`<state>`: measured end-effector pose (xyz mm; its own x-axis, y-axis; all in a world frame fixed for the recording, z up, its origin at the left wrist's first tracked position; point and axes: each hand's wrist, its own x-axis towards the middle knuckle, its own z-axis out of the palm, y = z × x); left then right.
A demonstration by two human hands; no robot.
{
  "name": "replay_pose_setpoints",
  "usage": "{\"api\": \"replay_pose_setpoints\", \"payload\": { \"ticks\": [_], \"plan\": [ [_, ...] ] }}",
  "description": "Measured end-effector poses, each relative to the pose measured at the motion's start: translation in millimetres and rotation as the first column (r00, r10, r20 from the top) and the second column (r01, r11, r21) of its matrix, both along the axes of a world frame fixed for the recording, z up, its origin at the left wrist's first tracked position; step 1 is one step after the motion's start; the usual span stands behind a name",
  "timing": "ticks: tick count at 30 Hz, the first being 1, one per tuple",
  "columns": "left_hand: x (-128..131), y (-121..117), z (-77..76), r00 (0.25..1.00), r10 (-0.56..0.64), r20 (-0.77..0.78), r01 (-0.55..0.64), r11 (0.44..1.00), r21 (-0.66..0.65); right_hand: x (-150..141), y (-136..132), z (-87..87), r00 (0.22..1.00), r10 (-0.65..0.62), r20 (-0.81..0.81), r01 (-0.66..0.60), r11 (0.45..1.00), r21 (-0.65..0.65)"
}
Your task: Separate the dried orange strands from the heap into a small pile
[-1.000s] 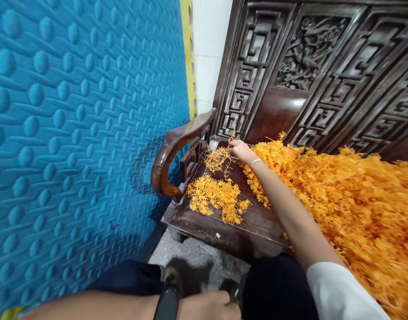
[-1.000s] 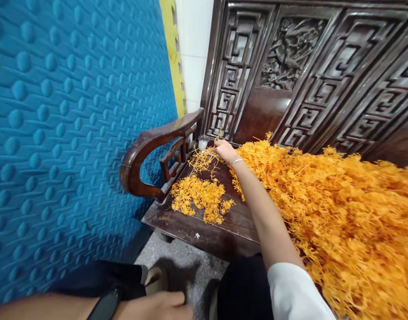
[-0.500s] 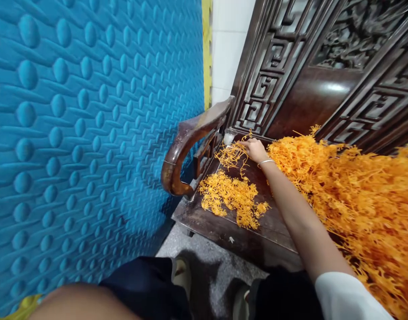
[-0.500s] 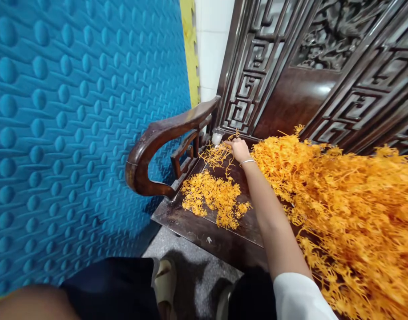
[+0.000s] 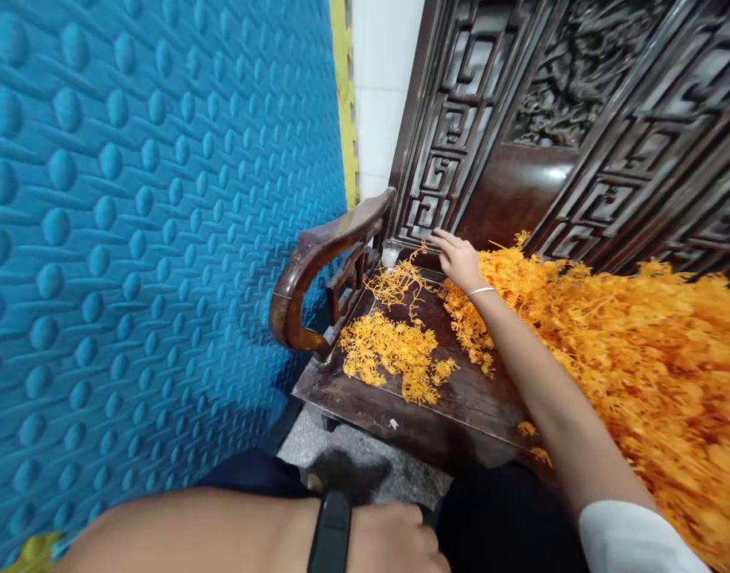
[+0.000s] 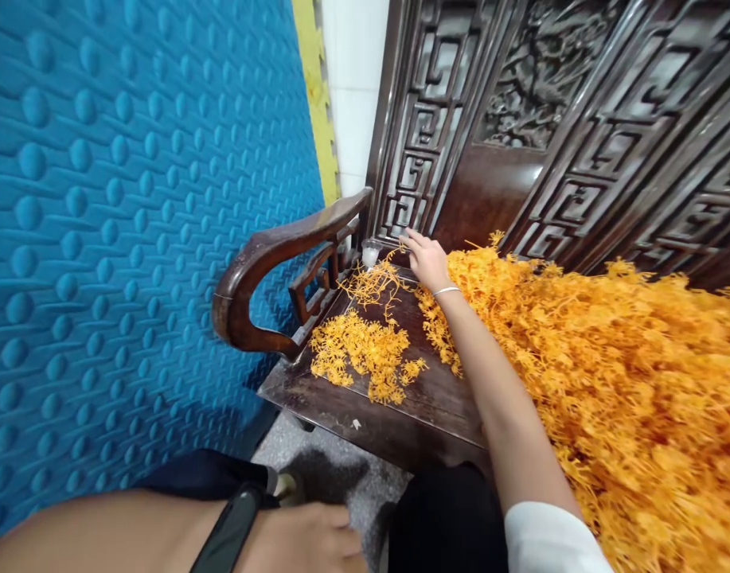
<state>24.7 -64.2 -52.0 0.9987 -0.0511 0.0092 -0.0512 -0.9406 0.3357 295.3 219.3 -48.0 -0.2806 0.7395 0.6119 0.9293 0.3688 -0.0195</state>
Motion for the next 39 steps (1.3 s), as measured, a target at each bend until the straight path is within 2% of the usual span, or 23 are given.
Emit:
{"api": "replay_pose_setpoints", "payload": {
  "ticks": [2, 4, 7, 9, 12, 14, 16, 19, 22, 24, 28, 32, 35, 39],
  "plan": [
    [8.9, 8.3, 18.1, 0.999, -0.004, -0.038, 0.007, 0.996, 0.092, 10.2, -9.8, 18.5, 0.997, -0.043, -0.065, 0.047, 0.997, 0.064],
    [17.8, 14.2, 29.3, 0.994, 0.026, -0.110, -0.011, 0.991, 0.137, 24.1, -19.2, 34.4, 0.988, -0.090, -0.123, 0.101, 0.992, 0.082],
    [32.3, 21.2, 30.4, 0.984, 0.046, -0.175, -0.020, 0.989, 0.148, 49.0, -32.4, 45.7, 0.973, -0.195, -0.123, 0.191, 0.981, -0.037],
    [42.2, 24.6, 25.5, 0.983, 0.060, -0.174, -0.033, 0.988, 0.152, 64.9, -40.8, 42.7, 0.941, -0.322, -0.104, 0.305, 0.940, -0.156],
    [56.0, 27.8, 18.2, 0.980, 0.077, -0.182, -0.047, 0.986, 0.162, 83.8, -52.5, 27.3, 0.819, -0.547, -0.170, 0.482, 0.819, -0.311],
    [64.1, 29.6, 14.1, 0.981, 0.079, -0.175, -0.051, 0.986, 0.162, 92.9, -58.9, 15.6, 0.744, -0.634, -0.210, 0.532, 0.753, -0.388],
    [71.3, 32.6, 9.9, 0.983, 0.094, -0.160, -0.066, 0.982, 0.175, 100.3, -63.6, 6.9, 0.720, -0.661, -0.213, 0.541, 0.726, -0.424],
    [80.4, 41.3, 2.8, 0.976, 0.125, -0.178, -0.090, 0.978, 0.189, 108.5, -67.4, 2.6, 0.725, -0.659, -0.201, 0.527, 0.718, -0.454],
    [88.3, 54.1, -3.8, 0.967, 0.119, -0.226, -0.091, 0.987, 0.131, 111.6, -70.1, 4.6, 0.729, -0.655, -0.199, 0.504, 0.710, -0.491],
    [93.8, 62.5, -7.9, 0.960, 0.138, -0.245, -0.114, 0.987, 0.109, 109.6, -73.1, 5.5, 0.751, -0.627, -0.206, 0.468, 0.727, -0.502],
    [105.8, 74.5, -16.1, 0.948, 0.226, -0.222, -0.191, 0.967, 0.166, 97.7, -80.8, 1.5, 0.805, -0.552, -0.216, 0.387, 0.765, -0.515],
    [120.9, 84.0, -22.1, 0.942, 0.264, -0.208, -0.230, 0.957, 0.175, 87.4, -84.9, 0.4, 0.792, -0.545, -0.275, 0.381, 0.793, -0.476],
    [134.1, 91.5, -25.6, 0.940, 0.282, -0.194, -0.250, 0.952, 0.175, 87.5, -86.5, 11.2, 0.757, -0.534, -0.377, 0.380, 0.828, -0.411],
    [145.4, 99.4, -31.2, 0.920, 0.366, -0.138, -0.339, 0.923, 0.185, 98.0, -90.0, 41.7, 0.691, -0.492, -0.530, 0.391, 0.870, -0.299]
  ]
}}
